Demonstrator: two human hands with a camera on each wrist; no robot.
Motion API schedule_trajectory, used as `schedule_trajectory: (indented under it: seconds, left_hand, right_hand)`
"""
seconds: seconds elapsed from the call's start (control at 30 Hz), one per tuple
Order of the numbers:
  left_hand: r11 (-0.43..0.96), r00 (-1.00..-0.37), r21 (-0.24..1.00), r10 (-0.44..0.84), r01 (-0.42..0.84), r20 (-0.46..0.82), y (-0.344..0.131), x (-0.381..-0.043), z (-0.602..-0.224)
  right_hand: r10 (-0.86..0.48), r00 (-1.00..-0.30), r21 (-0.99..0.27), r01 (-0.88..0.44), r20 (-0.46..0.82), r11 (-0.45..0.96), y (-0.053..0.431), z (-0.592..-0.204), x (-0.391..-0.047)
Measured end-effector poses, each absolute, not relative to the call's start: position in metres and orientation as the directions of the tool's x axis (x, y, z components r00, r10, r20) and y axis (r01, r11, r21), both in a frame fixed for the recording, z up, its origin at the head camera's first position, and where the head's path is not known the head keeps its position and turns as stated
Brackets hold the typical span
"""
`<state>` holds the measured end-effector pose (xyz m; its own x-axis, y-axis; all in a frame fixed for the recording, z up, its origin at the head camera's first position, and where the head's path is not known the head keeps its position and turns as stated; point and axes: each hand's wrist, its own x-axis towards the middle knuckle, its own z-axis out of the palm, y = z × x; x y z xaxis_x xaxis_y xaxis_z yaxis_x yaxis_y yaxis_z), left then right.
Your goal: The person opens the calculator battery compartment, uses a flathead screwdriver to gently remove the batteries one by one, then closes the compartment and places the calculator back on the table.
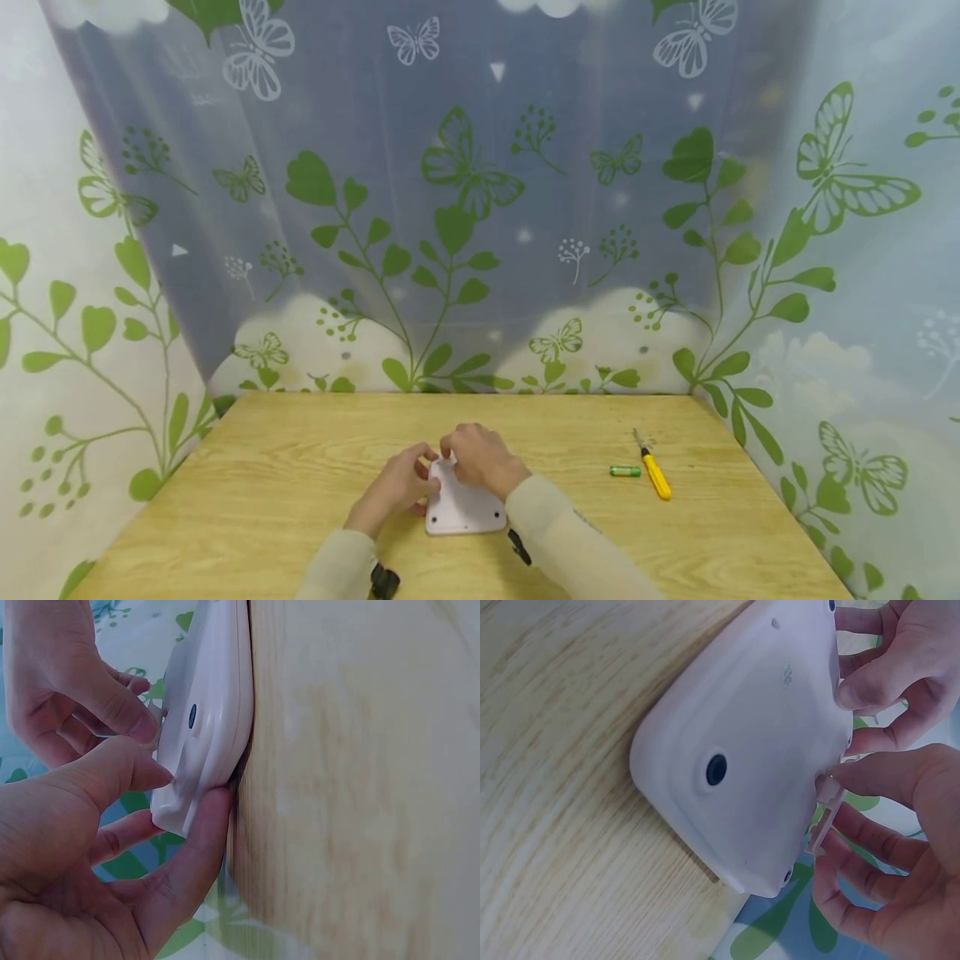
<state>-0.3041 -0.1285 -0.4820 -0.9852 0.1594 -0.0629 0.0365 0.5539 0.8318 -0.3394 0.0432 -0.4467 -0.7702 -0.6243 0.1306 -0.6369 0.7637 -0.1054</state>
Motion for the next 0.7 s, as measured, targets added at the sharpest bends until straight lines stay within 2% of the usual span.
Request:
schedule_trajectory:
  seconds: [0.7]
  left_hand:
    - [0.539,-0.985,0.841,0.164,0.047,-0.05,-0.1303,-0.3048,-0.4841]
  right_hand:
    - [-0.637,-0.756,-0.129,-0.654,0.149,0.745,0.044,-0.4483,-0.3381]
